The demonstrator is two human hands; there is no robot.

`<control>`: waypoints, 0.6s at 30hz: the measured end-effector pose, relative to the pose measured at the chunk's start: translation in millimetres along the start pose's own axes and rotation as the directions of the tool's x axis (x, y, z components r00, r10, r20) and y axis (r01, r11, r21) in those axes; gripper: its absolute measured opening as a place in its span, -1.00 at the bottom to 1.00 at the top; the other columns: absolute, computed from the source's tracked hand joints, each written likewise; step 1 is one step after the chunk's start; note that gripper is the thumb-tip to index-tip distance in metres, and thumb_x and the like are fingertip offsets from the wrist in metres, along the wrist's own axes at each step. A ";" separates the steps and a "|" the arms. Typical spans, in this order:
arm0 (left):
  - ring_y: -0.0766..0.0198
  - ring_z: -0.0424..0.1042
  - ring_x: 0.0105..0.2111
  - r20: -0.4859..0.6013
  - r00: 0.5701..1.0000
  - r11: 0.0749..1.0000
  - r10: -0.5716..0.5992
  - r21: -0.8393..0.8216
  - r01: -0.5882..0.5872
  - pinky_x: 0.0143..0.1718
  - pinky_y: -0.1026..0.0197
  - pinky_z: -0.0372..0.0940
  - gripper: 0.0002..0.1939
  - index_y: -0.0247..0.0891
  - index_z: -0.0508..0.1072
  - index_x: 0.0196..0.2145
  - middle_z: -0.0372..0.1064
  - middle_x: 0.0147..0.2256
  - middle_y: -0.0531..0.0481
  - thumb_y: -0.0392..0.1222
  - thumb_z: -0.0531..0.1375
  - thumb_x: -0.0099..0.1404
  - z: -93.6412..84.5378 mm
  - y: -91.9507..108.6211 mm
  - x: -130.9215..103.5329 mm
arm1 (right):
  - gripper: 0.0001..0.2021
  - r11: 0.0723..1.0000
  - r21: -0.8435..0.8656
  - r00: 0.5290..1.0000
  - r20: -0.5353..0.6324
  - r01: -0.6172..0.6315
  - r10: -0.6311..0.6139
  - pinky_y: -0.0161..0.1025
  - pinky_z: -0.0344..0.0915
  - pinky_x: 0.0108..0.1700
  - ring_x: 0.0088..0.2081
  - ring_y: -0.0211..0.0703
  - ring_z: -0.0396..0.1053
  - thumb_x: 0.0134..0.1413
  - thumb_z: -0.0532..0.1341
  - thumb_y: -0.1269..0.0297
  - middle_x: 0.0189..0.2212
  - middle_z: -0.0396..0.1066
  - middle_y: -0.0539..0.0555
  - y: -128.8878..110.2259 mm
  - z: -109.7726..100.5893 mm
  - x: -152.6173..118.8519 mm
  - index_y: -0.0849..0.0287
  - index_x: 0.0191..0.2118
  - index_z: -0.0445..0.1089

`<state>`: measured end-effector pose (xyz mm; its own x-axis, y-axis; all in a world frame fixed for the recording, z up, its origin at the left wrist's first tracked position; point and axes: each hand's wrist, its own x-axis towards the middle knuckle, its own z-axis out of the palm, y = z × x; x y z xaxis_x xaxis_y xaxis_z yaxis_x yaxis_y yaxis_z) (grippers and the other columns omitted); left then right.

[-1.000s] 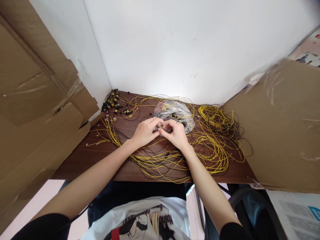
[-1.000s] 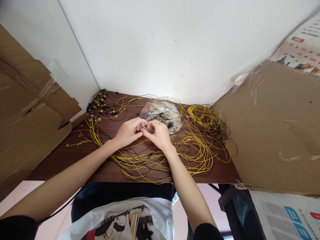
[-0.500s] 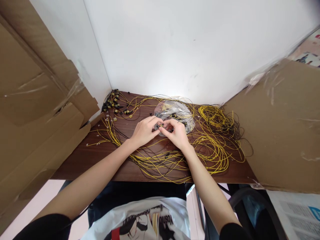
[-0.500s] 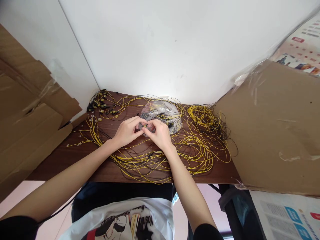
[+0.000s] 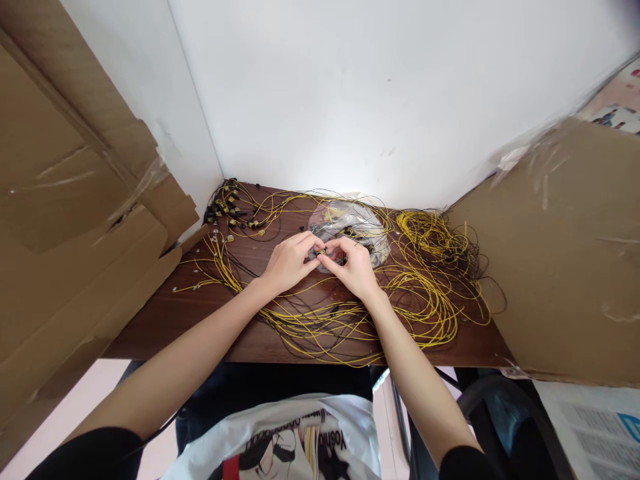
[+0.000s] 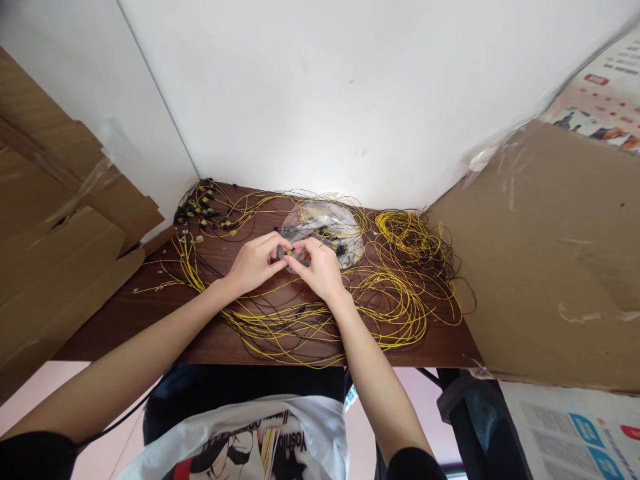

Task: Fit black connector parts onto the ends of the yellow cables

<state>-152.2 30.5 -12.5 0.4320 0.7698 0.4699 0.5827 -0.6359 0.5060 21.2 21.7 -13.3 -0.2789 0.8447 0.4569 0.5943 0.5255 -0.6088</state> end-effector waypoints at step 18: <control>0.34 0.22 -0.49 -0.009 0.999 0.999 -0.053 -0.005 0.053 -0.47 0.31 0.07 -0.91 -0.26 0.32 -0.33 0.25 -0.45 0.07 -0.25 0.15 0.16 0.7 -1.5 -0.2 | -0.83 0.996 0.044 0.997 0.023 0.071 -0.073 -0.29 0.27 -0.30 -0.40 -0.23 0.30 0.07 0.21 0.30 -0.40 0.37 0.04 -3.6 -1.5 0.8 0.17 -0.19 0.39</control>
<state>-152.7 31.3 -13.9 0.3943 0.8018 0.4491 0.6015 -0.5946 0.5335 20.0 20.4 -9.7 -0.3384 0.8064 0.4850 0.5387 0.5886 -0.6028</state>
